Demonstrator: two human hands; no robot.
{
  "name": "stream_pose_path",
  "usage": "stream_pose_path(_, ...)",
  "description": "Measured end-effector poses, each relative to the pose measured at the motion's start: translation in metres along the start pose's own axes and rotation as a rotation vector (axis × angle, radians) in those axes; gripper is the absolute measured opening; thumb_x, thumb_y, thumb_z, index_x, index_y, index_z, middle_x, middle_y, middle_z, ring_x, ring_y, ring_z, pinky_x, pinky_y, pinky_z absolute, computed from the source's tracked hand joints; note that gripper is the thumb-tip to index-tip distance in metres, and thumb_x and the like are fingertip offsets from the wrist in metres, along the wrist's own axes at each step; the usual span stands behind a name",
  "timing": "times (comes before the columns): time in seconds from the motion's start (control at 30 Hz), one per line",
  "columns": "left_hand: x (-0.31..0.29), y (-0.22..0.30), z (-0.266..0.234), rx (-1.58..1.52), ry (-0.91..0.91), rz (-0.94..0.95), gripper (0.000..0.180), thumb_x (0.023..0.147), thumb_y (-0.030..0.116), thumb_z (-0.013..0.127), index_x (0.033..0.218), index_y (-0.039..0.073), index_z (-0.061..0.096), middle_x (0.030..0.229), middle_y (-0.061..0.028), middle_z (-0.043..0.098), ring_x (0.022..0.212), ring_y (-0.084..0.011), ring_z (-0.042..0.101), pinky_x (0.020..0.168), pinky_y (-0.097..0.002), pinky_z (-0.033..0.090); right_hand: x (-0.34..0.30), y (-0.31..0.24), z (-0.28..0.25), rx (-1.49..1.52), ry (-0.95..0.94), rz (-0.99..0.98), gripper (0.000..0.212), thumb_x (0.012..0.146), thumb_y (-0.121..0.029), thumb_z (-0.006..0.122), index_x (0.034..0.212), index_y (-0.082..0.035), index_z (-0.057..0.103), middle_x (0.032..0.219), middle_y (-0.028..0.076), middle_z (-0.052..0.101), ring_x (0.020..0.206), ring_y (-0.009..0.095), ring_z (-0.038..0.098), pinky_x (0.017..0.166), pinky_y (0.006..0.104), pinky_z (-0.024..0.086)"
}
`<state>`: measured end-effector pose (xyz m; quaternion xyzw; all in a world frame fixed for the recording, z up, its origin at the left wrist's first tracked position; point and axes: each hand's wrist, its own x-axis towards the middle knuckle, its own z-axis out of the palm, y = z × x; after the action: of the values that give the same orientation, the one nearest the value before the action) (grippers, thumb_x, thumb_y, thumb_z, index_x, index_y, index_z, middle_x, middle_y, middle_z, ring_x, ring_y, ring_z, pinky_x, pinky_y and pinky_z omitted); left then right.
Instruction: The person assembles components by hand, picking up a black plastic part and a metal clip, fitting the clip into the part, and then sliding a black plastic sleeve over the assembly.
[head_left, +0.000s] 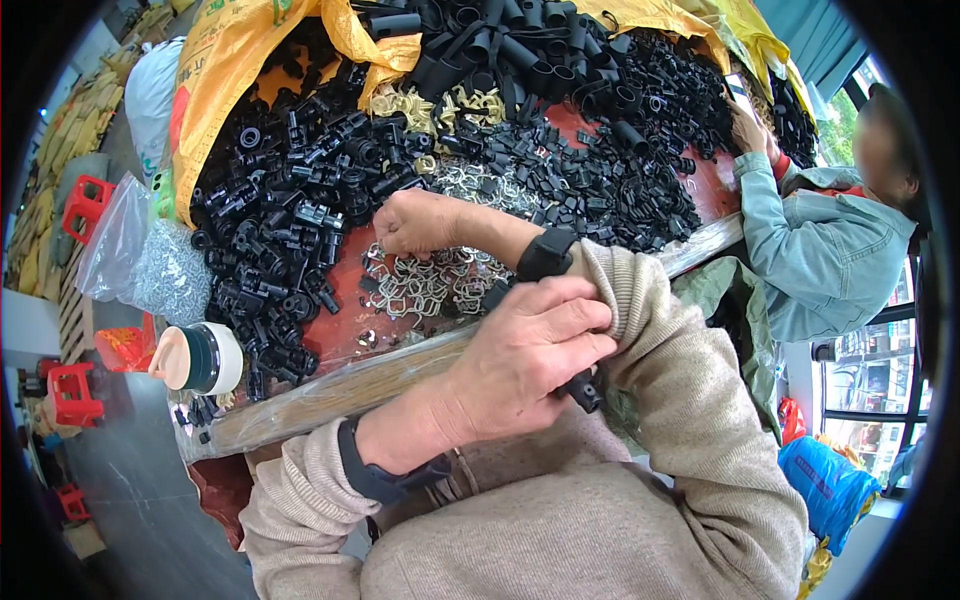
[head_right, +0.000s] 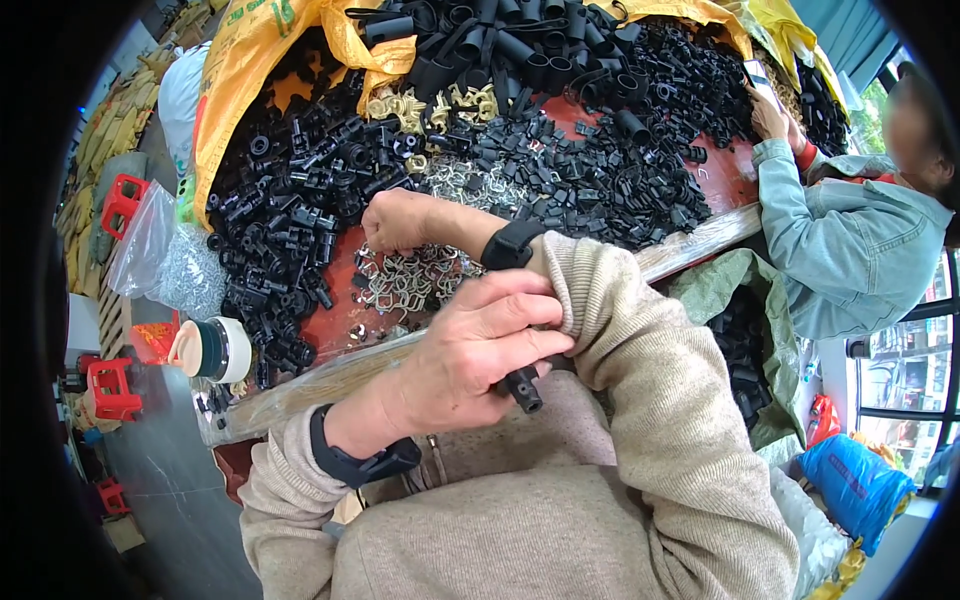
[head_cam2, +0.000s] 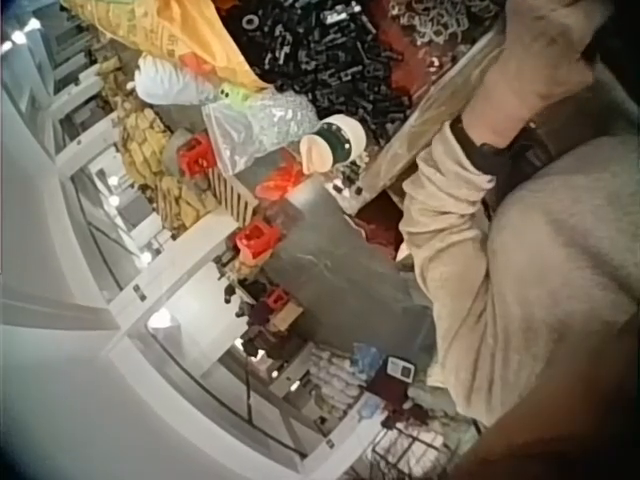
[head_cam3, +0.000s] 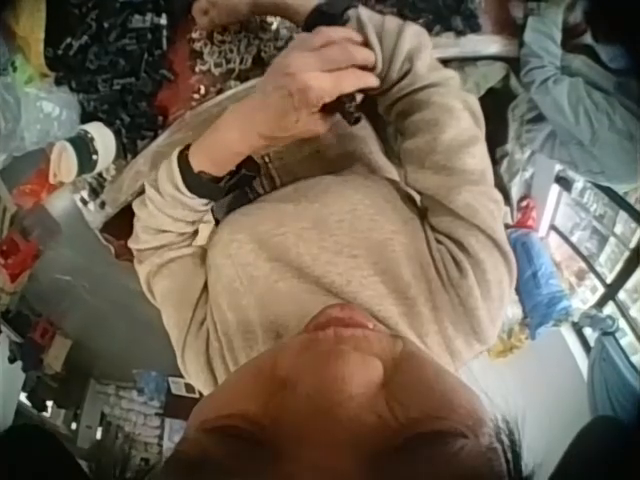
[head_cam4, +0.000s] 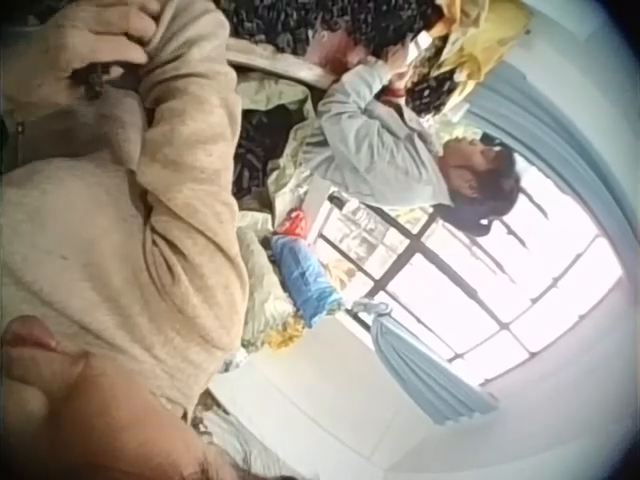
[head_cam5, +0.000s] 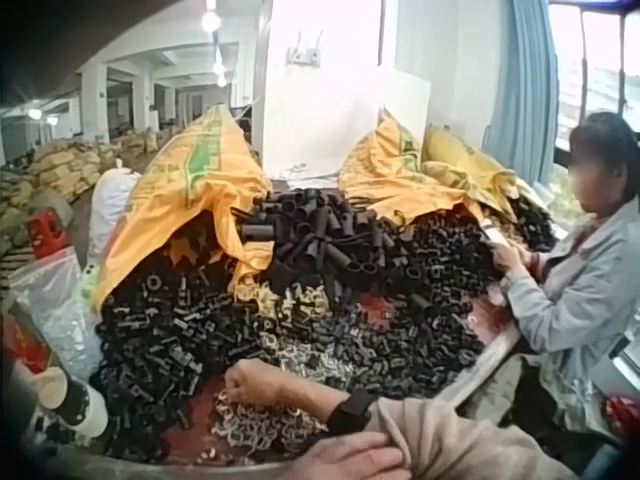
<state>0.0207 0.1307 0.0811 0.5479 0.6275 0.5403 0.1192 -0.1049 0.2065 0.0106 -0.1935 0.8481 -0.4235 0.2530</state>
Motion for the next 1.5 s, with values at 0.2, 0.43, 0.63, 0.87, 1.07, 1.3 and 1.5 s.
stream_pose_path(0.2,0.0,-0.016,-0.02,0.486,-0.019,0.112,0.021,0.064,0.005,0.062,0.085,0.004,0.059,0.096,-0.0066,0.055,0.1,-0.0296,0.049,0.087,-0.0365,0.038,0.004,0.007,0.001,0.022,0.033,-0.049,0.01,0.068,-0.01,0.053,0.065,-0.003,0.06,0.054,0.006,0.057,0.046,0.014,0.055,0.045,0.0277,0.044)
stream_pose_path(0.43,-0.021,-0.025,-0.034,0.02,0.184,-0.121,0.018,0.069,0.003,0.059,0.087,0.005,0.057,0.09,-0.0073,0.056,0.089,-0.0242,0.053,0.073,-0.0355,0.044,0.002,0.017,0.0,0.012,0.087,-0.148,0.011,0.071,-0.011,0.054,0.067,-0.001,0.058,0.055,0.006,0.056,0.046,0.012,0.052,0.044,0.0261,0.042)
stream_pose_path(0.63,-0.06,-0.046,-0.069,-1.09,0.678,-0.584,0.021,0.078,0.007,0.055,0.098,0.007,0.051,0.086,-0.0092,0.056,0.071,-0.0191,0.055,0.058,-0.0288,0.045,-0.038,0.021,-0.018,0.377,0.122,-0.063,0.011,0.08,-0.009,0.051,0.075,0.0,0.055,0.056,0.0,0.049,0.048,0.006,0.045,0.042,0.0202,0.035)
stream_pose_path(0.87,-0.069,-0.059,-0.059,-1.499,0.707,-0.689,0.021,0.087,0.019,0.047,0.103,0.005,0.047,0.085,-0.0073,0.057,0.067,-0.0172,0.056,0.056,-0.024,0.046,-0.082,0.006,-0.013,0.548,0.274,-0.041,0.01,0.08,-0.008,0.054,0.076,0.0,0.055,0.059,-0.002,0.05,0.05,0.005,0.044,0.044,0.0189,0.035)
stream_pose_path(1.07,-0.07,-0.065,-0.055,-1.327,0.698,-0.753,0.027,0.087,0.02,0.047,0.107,0.002,0.048,0.091,-0.0075,0.057,0.076,-0.0172,0.059,0.065,-0.0246,0.05,-0.089,-0.01,0.008,0.258,0.402,-0.299,0.003,0.075,-0.002,0.058,0.075,-0.001,0.056,0.061,0.001,0.052,0.054,0.008,0.048,0.047,0.0229,0.037)
stream_pose_path(1.3,-0.075,-0.063,-0.047,-1.268,0.662,-0.748,0.031,0.087,0.02,0.047,0.112,0.002,0.048,0.097,-0.0061,0.057,0.081,-0.0143,0.058,0.07,-0.0253,0.05,-0.087,-0.017,0.017,0.087,0.416,-0.362,0.006,0.07,0.001,0.06,0.074,-0.001,0.056,0.063,0.005,0.052,0.053,0.016,0.051,0.048,0.0264,0.039)
stream_pose_path(1.5,-0.077,-0.057,-0.042,-1.208,0.67,-0.751,0.031,0.088,0.018,0.047,0.113,0.0,0.047,0.102,-0.0058,0.055,0.088,-0.0123,0.055,0.075,-0.0254,0.048,-0.092,-0.021,0.02,-0.041,0.406,-0.363,0.008,0.068,0.002,0.06,0.073,-0.002,0.055,0.063,0.006,0.05,0.053,0.019,0.051,0.046,0.0283,0.04)
